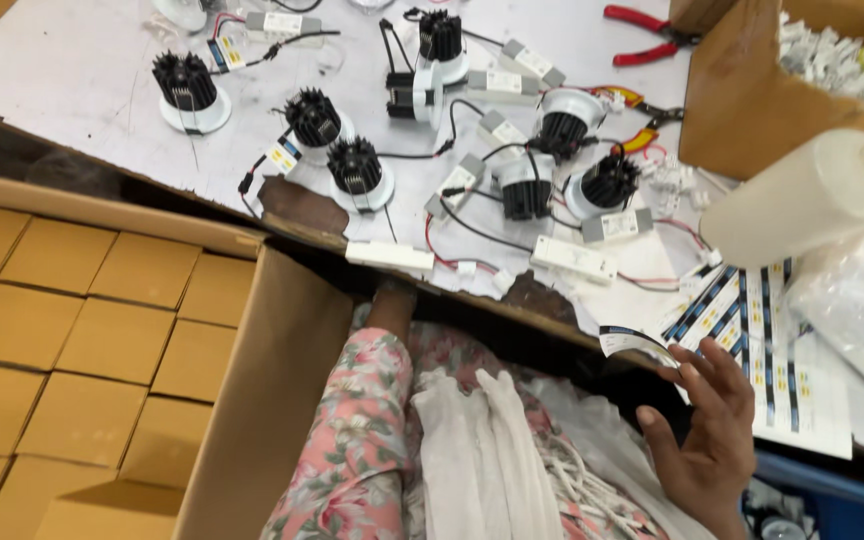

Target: The person peels small labels from a sheet and applies them to electronic drivers and light fixtures on a table.

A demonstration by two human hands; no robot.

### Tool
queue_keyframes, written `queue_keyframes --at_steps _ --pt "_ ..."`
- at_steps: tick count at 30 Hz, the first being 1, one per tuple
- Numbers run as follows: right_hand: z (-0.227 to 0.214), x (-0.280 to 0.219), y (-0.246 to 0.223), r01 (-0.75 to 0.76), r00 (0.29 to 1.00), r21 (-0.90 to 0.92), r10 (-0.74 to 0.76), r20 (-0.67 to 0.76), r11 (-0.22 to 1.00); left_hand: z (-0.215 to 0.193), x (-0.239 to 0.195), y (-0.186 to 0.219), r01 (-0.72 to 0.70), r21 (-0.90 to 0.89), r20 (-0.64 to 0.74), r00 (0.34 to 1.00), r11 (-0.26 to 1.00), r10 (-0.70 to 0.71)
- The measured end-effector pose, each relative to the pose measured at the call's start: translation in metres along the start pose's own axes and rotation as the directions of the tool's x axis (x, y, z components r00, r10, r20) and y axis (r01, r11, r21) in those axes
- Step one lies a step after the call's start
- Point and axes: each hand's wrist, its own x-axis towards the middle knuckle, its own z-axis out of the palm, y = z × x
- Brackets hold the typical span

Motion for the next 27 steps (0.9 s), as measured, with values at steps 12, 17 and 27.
queue_keyframes --at_steps 12,17,27 --pt "0.067 0.078 0.032 -0.250 0.947 0.466 0.114 0.299 0.849 -0.177 -0.224 0.033 -0.111 -0.919 0.191 0.713 0.377 0.674" --pt "0.118 0.098 0.044 -0.396 0.918 0.778 0.188 0.350 0.488 -0.266 -0.227 0.043 -0.175 -0.965 -0.167 0.984 0.195 0.058" --pt "0.093 0.103 0.043 -0.360 0.914 0.851 0.329 0.239 0.383 -0.215 -0.120 0.153 -0.071 -0.708 0.066 0.984 -0.702 -0.166"
